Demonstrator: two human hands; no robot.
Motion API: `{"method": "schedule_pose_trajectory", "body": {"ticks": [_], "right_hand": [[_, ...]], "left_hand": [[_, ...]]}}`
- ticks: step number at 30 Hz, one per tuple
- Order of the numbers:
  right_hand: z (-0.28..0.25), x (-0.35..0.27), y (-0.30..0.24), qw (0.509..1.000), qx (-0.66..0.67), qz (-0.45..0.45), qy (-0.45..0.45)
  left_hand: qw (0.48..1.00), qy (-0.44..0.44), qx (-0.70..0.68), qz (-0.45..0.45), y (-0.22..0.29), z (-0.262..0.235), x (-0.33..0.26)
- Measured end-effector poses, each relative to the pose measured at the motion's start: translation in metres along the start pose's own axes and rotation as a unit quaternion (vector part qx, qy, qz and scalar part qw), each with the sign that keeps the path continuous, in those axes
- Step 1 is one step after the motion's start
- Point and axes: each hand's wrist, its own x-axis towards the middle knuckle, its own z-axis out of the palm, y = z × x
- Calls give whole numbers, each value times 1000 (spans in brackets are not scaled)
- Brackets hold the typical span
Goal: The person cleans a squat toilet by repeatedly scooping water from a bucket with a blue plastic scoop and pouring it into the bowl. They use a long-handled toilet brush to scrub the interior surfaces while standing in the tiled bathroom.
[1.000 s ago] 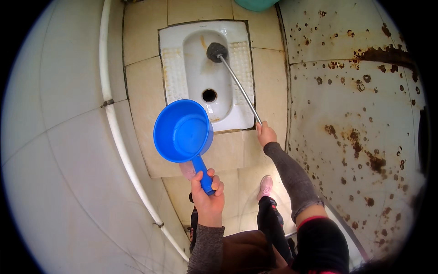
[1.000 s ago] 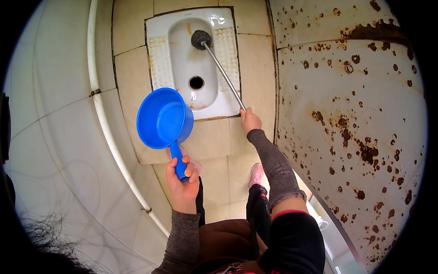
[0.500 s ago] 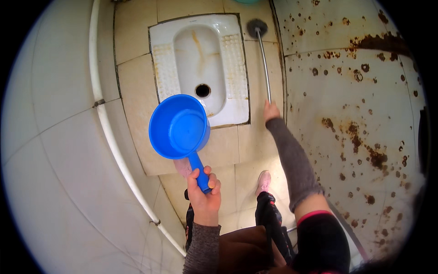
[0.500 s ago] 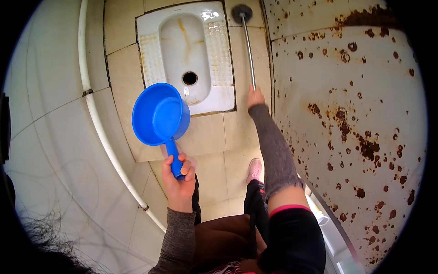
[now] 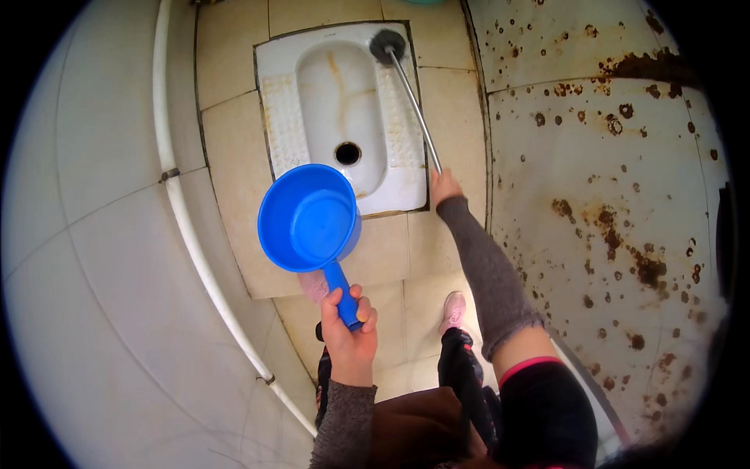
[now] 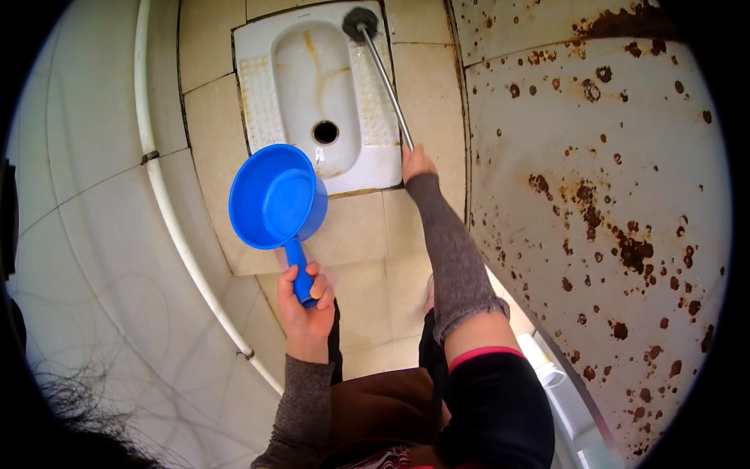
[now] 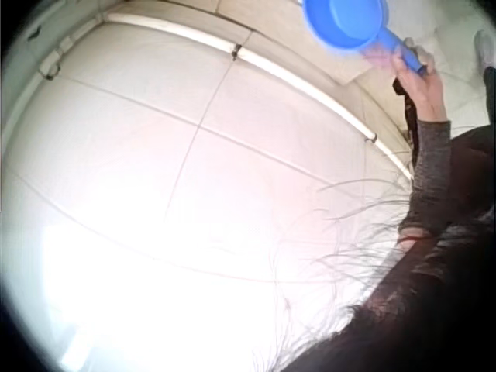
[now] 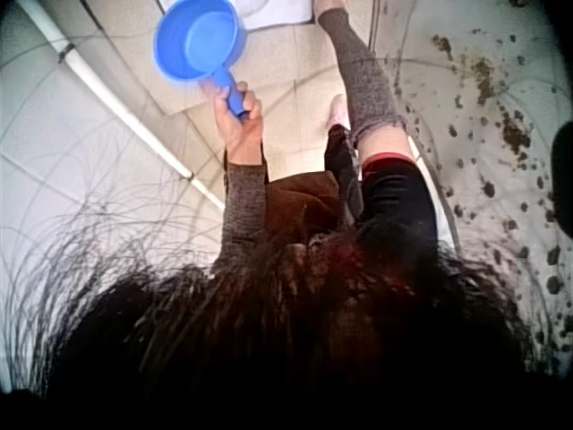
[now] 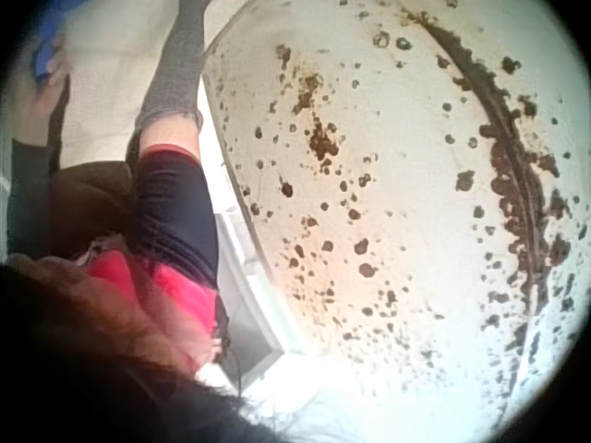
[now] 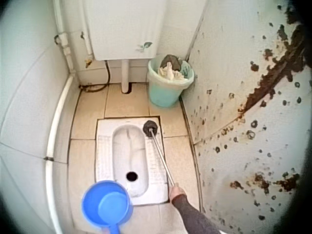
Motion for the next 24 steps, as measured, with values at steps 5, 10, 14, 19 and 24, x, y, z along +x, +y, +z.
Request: {"method": "schedule_pose_trajectory", "body": {"ticks": [5,10,14,19,24], "right_hand": [[12,-47,82,998,-43,40,-23],[5,-21,46,1000,-23,11,-6],[-10,42,-55,1000,-6,-8,28],[-23,69,-99,998,36,-37,21],[-28,65,-194,992,-6,-119,-41]], "left_hand": [[1000,-3,-9,1,5,6,3],[1000,4,-18,8,10,4,1],[1000,4,-12,5,11,3,1],[1000,-2,-25,10,17,12,2],[999,7,-45,19,32,12,4]]}}
